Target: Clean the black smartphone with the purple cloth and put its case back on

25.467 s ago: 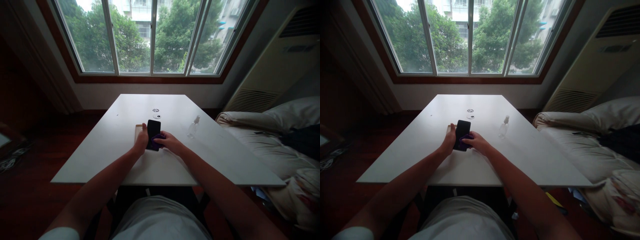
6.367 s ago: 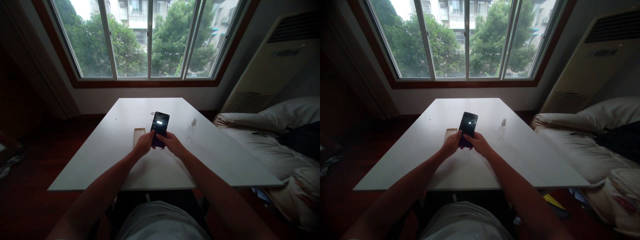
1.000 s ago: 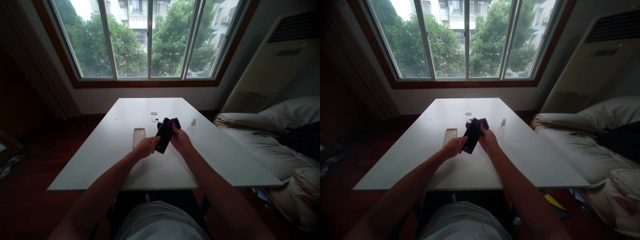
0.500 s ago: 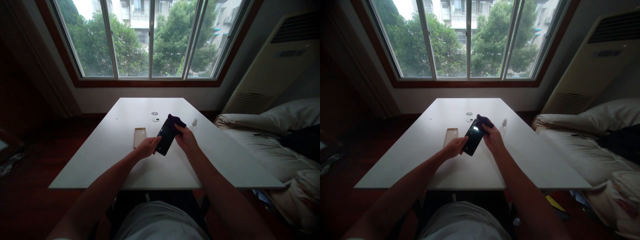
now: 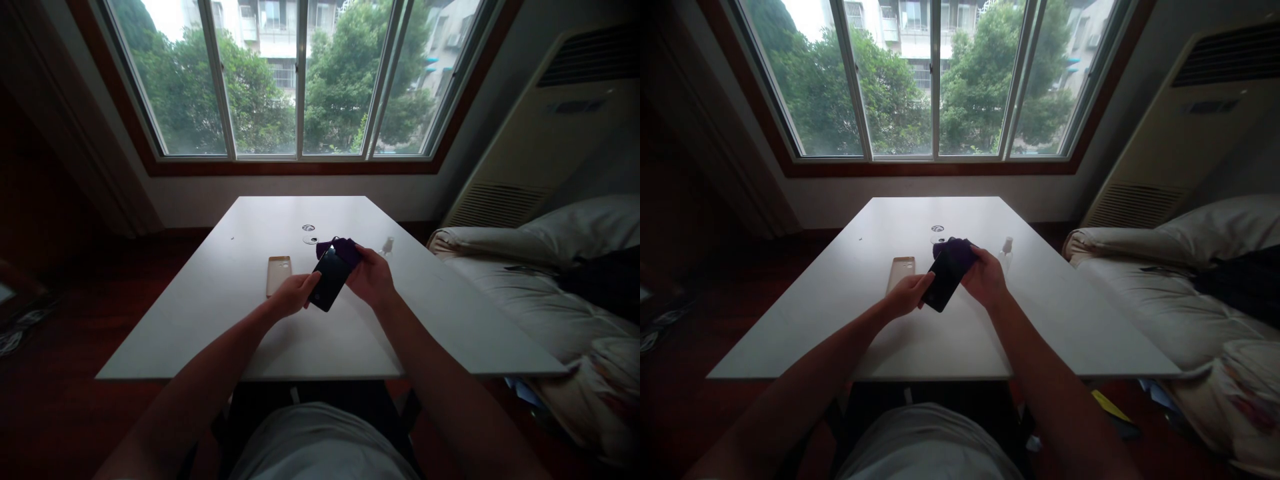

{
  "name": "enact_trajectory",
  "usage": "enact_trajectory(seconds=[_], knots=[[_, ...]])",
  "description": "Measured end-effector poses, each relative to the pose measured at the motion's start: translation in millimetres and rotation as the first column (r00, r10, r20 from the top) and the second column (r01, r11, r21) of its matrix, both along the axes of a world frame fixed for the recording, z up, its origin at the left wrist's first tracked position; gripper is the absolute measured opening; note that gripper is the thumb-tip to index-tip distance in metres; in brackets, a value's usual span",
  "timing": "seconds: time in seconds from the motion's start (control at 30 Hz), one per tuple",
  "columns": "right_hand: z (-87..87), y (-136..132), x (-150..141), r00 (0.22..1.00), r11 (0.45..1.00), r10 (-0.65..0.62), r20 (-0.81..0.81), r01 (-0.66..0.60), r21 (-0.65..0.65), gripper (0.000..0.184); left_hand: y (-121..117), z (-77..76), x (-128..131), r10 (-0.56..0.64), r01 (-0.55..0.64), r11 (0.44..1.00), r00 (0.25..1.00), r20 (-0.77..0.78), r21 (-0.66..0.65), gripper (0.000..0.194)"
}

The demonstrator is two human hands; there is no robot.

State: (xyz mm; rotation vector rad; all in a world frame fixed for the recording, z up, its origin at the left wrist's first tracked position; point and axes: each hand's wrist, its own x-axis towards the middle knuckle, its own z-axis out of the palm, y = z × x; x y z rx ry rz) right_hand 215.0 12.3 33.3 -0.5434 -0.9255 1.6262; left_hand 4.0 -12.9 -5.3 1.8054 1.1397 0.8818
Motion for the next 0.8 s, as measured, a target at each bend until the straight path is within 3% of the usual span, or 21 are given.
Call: enact_trajectory(seconds=[0.23, 0.53, 0.8], knots=[[-3.0, -3, -4, 0.99, 0.991, 0.115, 0.083, -0.12, 0.056, 0.039, 0, -0.2, -1, -0.007, 0.009, 1.0, 0.999, -0.052, 0.027, 0.067], [-22.8, 7, -15, 0.998, 0.999, 0.011, 0.068, -0.014, 0.047, 0.036, 2, -4.5, -1, 0.005, 0.005, 0.997, 0.992, -0.124, 0.079, 0.067], [-15.2, 2, -13, 0.997, 0.997, 0.073, -0.02, -0.074, -0.001, 0.03, 3, -6.0, -1, -0.018, 0.022, 0.999, 0.994, -0.107, 0.04, 0.067]])
